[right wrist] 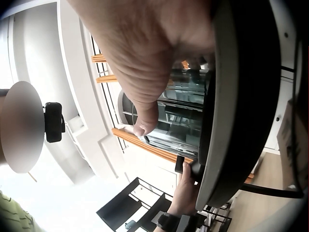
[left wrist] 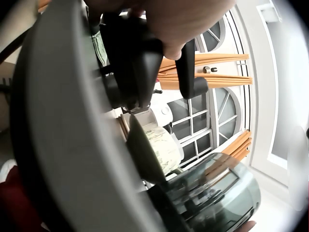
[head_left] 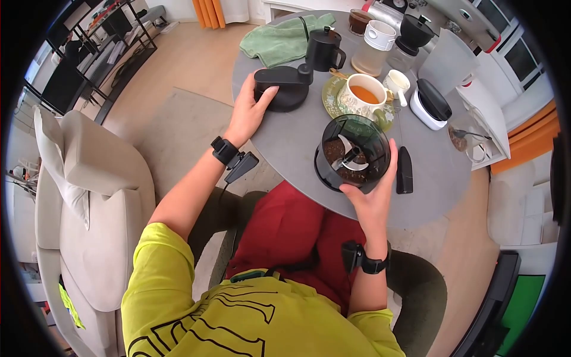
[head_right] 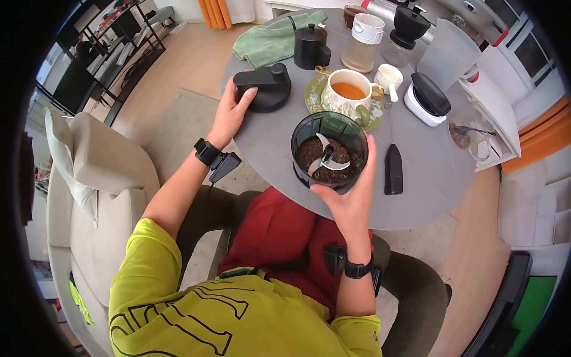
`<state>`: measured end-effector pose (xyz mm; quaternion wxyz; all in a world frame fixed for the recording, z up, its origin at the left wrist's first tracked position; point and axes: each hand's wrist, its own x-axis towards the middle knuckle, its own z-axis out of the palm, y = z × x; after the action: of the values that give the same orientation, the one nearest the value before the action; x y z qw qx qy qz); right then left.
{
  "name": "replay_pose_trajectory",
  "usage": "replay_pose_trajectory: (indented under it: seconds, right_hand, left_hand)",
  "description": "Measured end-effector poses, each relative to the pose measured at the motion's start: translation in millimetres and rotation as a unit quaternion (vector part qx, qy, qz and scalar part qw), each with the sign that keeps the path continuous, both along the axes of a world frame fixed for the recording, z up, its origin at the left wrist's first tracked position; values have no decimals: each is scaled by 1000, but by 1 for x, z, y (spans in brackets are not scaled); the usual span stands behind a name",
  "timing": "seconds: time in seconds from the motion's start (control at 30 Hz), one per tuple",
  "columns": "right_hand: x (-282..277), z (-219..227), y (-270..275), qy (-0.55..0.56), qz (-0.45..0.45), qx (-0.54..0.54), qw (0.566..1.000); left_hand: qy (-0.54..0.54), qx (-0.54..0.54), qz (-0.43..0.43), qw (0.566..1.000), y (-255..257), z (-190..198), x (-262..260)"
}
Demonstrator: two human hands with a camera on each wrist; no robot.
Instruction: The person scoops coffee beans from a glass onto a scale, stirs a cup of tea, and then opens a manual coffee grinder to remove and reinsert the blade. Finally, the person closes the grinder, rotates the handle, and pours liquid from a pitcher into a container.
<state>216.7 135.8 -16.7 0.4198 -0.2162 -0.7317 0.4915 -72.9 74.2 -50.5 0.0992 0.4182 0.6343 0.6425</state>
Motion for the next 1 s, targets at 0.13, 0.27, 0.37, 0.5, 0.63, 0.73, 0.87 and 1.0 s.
replay_pose_trajectory:
  seconds: [0.13,0.27,0.37,0.5,0.63,0.73,0.87,1.0]
  right_hand:
    - [1,2,0,-8,0,19,1000]
    - [4,8,-1,-23,-10,27,999]
    - [9,12,3,-60,-8,38,997]
    - [23,26,13,-15,-14,80,997]
    - [29,59,27,-94,-5,123,988]
    - [22,85,27,-184,24,220,957]
    - [3,99,28,-254,90,366,891]
    - [-10,94,38,-299,115,415,851]
  left_hand:
    - [52,-11,8,999,0,-1,-4]
    - [94,-92,6,991,-9,12,-5]
    - [145,-30,73,986,-27,54,8]
    - [276,109,13,955,-46,115,44]
    - [104,11,-222,969,-40,105,103]
    - [126,-56,-244,960,-34,79,120]
    - [94,-66,-256,960,-29,65,129]
    - [39,-71,-252,964,-28,61,129]
